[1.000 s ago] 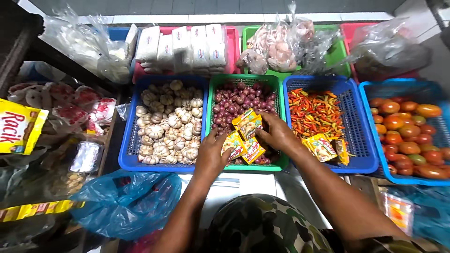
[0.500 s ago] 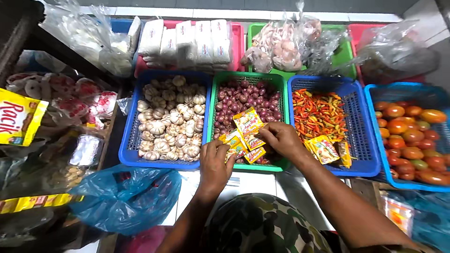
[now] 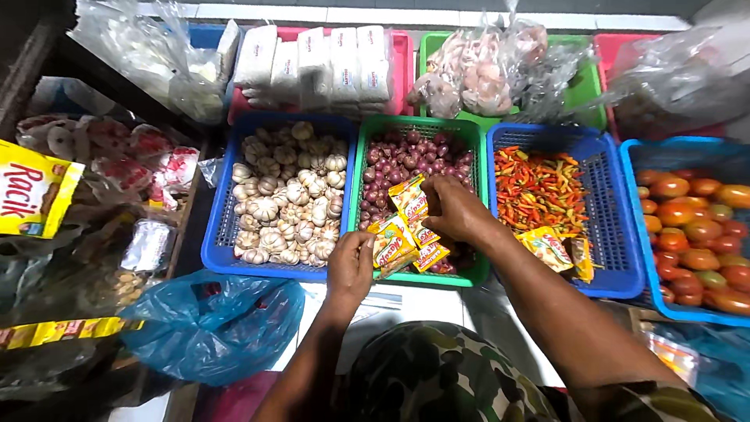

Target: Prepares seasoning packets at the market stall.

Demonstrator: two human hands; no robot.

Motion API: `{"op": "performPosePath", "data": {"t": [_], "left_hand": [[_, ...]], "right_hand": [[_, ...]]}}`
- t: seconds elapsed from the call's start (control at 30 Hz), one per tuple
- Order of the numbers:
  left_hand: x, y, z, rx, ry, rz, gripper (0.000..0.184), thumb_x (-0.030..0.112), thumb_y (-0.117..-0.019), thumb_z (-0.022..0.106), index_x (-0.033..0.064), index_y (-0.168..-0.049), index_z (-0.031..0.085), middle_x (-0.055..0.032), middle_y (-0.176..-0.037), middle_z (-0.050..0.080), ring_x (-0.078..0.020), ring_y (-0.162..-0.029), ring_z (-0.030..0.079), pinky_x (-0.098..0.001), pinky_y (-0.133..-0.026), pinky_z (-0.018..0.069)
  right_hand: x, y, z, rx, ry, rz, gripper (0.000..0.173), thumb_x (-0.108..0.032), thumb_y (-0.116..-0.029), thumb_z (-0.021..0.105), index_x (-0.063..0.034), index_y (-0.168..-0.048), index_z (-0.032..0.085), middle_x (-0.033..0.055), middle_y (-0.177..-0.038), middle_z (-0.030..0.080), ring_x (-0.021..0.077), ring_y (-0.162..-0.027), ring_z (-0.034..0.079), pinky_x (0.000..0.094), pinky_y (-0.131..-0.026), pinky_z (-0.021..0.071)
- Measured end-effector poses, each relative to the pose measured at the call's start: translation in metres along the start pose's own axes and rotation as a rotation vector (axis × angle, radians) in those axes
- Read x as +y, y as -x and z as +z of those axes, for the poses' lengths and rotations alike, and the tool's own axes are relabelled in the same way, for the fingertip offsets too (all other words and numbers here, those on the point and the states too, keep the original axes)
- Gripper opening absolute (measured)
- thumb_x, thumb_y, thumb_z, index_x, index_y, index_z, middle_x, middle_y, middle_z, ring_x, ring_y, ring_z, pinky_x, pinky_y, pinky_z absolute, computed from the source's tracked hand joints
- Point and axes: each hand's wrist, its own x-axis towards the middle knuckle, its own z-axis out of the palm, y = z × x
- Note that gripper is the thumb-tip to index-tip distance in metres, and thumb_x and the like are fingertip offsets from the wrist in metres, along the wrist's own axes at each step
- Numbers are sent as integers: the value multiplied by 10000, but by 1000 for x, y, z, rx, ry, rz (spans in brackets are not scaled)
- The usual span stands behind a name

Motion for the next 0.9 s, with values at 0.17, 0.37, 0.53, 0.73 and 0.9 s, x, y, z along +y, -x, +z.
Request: {"op": "performPosePath", "data": {"t": [0.17, 0.37, 0.53, 0.73, 0.9], "left_hand": [[7, -8, -8, -112, -3, -218, 399, 248, -918, 778, 152, -1254, 585, 10, -929, 710, -105, -688, 665, -325, -637, 600], [8, -17, -18, -240, -56, -243, 326, 261, -871, 827, 177, -1151, 684, 11, -927, 730, -111, -749, 699, -377, -702, 621], [4, -19, -25, -262, 79, -172, 134, 229, -916, 781, 153, -989, 699, 18, -847, 709, -106, -723, 675, -341, -663, 595], [18, -20, -35, -135, 118, -32, 106, 255, -968, 718, 173, -1023, 682, 21, -844, 706, -114, -705, 681, -344, -637, 602], [23, -17, -35, -64, 170, 40, 94, 210, -970, 708, 146, -1035, 684, 17, -876, 716, -110, -749, 697, -342, -688, 627]], "right_hand": [[-3, -11, 1, 75, -48, 25, 874, -272, -789, 875, -137, -1536, 443, 185, -1354, 597, 376, -1212, 605, 606, -1012, 510], [5, -7, 7, 173, -233, 40, 540, -227, -814, 860, -108, -1288, 629, 138, -1202, 657, 298, -1036, 673, 558, -910, 569], [20, 1, 5, 175, -341, -43, 301, -289, -920, 780, -99, -1142, 706, 84, -1100, 700, 212, -981, 692, 483, -898, 586], [13, 8, 1, 279, -314, -96, 285, -251, -909, 787, -129, -1151, 700, 52, -999, 729, 191, -869, 708, 490, -820, 605], [8, 7, 5, 390, -52, -175, 396, -243, -950, 725, -182, -1338, 681, 98, -1208, 711, 281, -1085, 696, 545, -940, 572]]}}
